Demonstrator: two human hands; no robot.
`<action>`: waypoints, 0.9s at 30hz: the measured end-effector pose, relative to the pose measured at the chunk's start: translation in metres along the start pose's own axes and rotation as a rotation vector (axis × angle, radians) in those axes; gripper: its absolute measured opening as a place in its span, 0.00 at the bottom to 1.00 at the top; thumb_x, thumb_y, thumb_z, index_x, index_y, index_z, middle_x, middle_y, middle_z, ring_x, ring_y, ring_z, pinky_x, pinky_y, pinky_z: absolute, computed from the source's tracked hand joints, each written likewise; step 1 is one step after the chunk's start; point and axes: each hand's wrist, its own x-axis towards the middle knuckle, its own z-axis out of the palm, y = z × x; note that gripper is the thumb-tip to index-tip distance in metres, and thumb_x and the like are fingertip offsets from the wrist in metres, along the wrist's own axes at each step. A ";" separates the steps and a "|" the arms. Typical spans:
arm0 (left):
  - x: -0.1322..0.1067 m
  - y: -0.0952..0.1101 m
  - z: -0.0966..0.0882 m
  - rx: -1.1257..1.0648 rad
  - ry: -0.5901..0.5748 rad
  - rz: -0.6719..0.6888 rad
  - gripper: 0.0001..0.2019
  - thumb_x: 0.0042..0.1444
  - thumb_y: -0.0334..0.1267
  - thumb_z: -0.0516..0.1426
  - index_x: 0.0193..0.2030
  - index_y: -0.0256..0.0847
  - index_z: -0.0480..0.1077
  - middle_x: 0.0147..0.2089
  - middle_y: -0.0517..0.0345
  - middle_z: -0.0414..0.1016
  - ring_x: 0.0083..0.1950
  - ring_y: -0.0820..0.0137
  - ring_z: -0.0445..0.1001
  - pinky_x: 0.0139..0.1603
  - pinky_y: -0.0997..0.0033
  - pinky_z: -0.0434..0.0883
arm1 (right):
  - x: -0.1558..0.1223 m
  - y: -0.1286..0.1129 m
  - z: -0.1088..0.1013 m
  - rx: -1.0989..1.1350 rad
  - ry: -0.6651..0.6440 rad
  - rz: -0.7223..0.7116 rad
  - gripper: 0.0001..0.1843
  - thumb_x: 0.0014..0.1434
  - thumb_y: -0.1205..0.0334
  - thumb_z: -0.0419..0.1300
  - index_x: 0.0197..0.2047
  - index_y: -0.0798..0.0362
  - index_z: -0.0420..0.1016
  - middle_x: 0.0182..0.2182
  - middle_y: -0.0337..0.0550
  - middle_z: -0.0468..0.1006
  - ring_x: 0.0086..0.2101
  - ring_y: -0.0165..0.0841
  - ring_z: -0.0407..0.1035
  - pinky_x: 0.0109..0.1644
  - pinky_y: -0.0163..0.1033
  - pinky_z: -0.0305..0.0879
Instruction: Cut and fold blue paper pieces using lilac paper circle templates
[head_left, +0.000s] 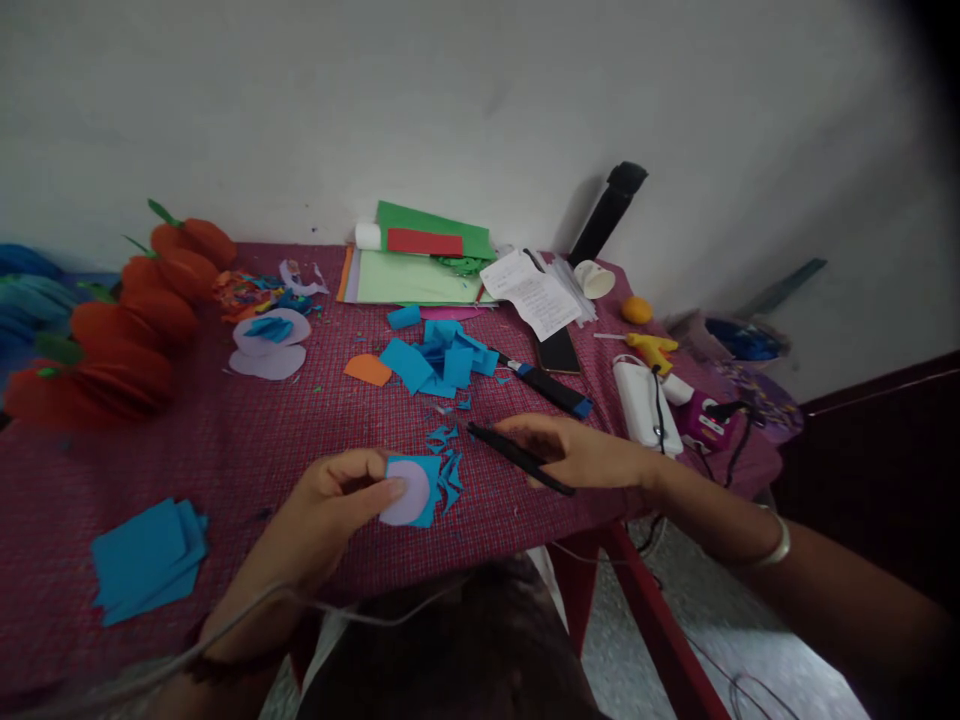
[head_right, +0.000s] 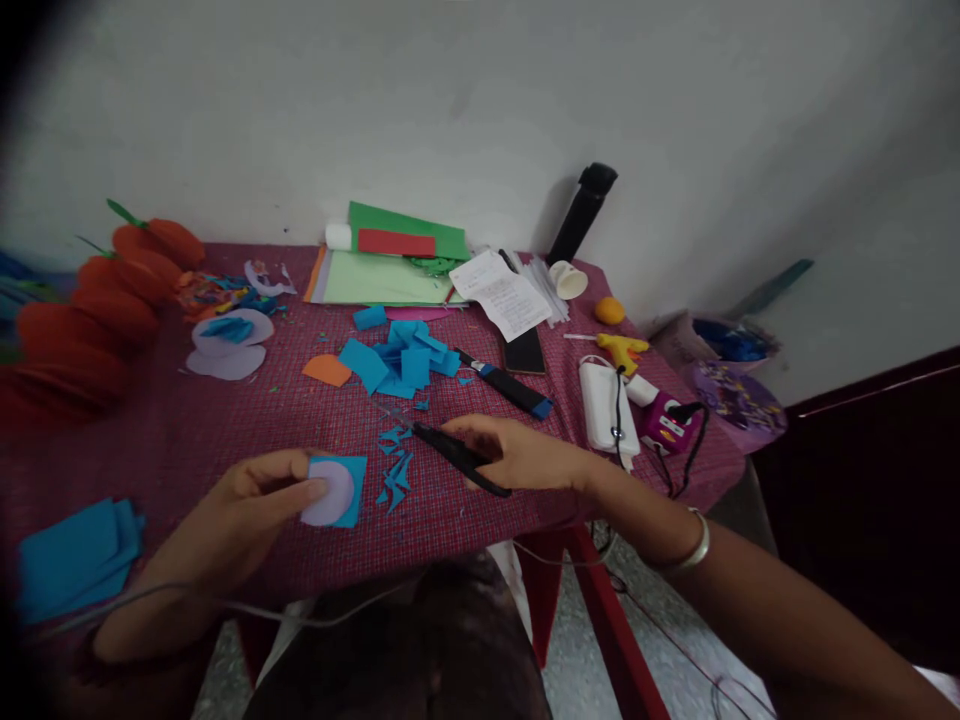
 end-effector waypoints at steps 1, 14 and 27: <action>-0.002 0.000 -0.001 0.006 -0.038 -0.011 0.13 0.40 0.37 0.66 0.15 0.39 0.66 0.20 0.62 0.64 0.23 0.75 0.61 0.25 0.75 0.60 | -0.001 -0.001 0.003 0.120 -0.046 -0.009 0.37 0.53 0.60 0.64 0.64 0.50 0.56 0.41 0.42 0.72 0.39 0.31 0.68 0.43 0.38 0.65; -0.001 -0.012 -0.009 -0.009 -0.206 -0.108 0.10 0.40 0.37 0.66 0.16 0.38 0.70 0.19 0.60 0.67 0.21 0.75 0.62 0.23 0.75 0.59 | -0.002 -0.007 0.032 0.415 -0.280 0.012 0.39 0.49 0.53 0.69 0.62 0.51 0.63 0.34 0.40 0.70 0.34 0.28 0.66 0.36 0.32 0.65; 0.006 -0.017 -0.007 -0.072 -0.189 -0.226 0.07 0.36 0.36 0.67 0.18 0.38 0.73 0.19 0.59 0.70 0.21 0.75 0.63 0.24 0.75 0.62 | -0.001 -0.010 0.027 0.297 -0.177 0.056 0.31 0.49 0.58 0.69 0.57 0.50 0.72 0.41 0.44 0.75 0.35 0.30 0.68 0.39 0.34 0.68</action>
